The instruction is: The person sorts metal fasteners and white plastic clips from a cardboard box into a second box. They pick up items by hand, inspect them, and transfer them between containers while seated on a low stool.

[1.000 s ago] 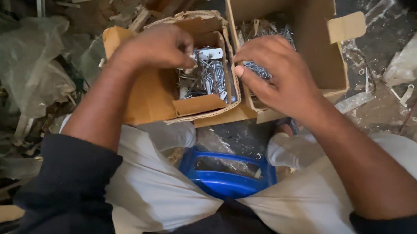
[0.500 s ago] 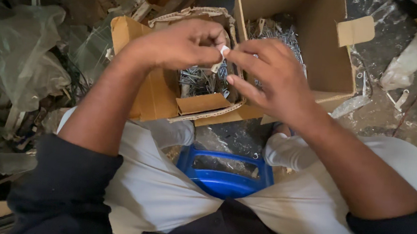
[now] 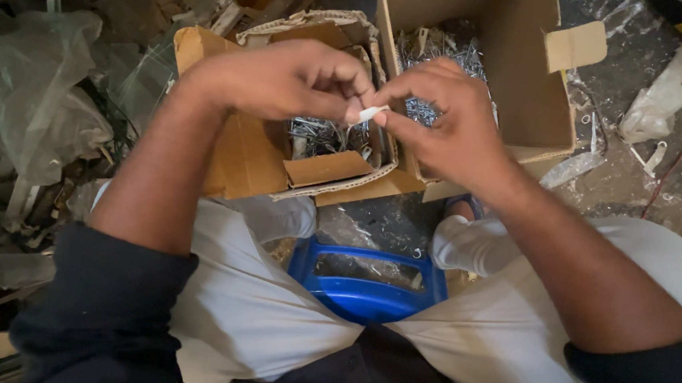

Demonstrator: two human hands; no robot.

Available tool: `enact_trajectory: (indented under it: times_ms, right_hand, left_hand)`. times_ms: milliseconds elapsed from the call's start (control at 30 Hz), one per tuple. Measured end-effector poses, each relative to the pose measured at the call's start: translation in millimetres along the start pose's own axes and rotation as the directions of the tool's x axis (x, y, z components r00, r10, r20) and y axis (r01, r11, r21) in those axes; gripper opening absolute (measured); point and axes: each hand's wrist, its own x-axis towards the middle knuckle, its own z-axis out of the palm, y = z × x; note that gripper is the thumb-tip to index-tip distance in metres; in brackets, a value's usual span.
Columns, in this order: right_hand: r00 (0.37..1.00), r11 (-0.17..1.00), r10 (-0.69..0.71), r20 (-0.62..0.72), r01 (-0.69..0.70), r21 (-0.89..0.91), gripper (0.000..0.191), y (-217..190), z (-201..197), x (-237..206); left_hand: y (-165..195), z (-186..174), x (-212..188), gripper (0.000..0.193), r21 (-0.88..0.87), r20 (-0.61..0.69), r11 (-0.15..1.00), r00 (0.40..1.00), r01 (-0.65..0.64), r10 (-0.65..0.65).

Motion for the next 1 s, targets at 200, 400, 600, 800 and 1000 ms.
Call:
enact_trajectory:
  times_ms: [200,400,600,800,1000]
  right_hand:
    - [0.937,0.852,0.304,0.173,-0.349,0.39,0.018,6,-1,0]
    - [0.982,0.991,-0.137,0.129,0.137,0.006,0.016,-2,-10,0]
    - [0.956,0.849,0.284,0.072,-0.285,0.444,0.025,-2,-3,-6]
    - [0.902,0.634,0.432,-0.016,-0.292,0.716,0.022,8,-15,-5]
    - [0.867,0.409,0.497,-0.042,-0.192,0.892,0.012,8,-34,-4]
  left_hand:
    - [2,-6,-5,0.031,0.054,-0.049,0.996,0.997,0.069,-0.067]
    - [0,-5,-5,0.021,0.054,-0.098,0.998,0.995,0.015,-0.009]
    - [-12,-9,-11,0.03,0.505,-0.397,0.799,0.91,0.326,-0.12]
    - [-25,-2,-4,0.032,0.726,-0.453,0.576,0.891,0.374,-0.008]
    - [-74,24,33,0.018,0.837,-0.262,0.438,0.943,0.328,-0.206]
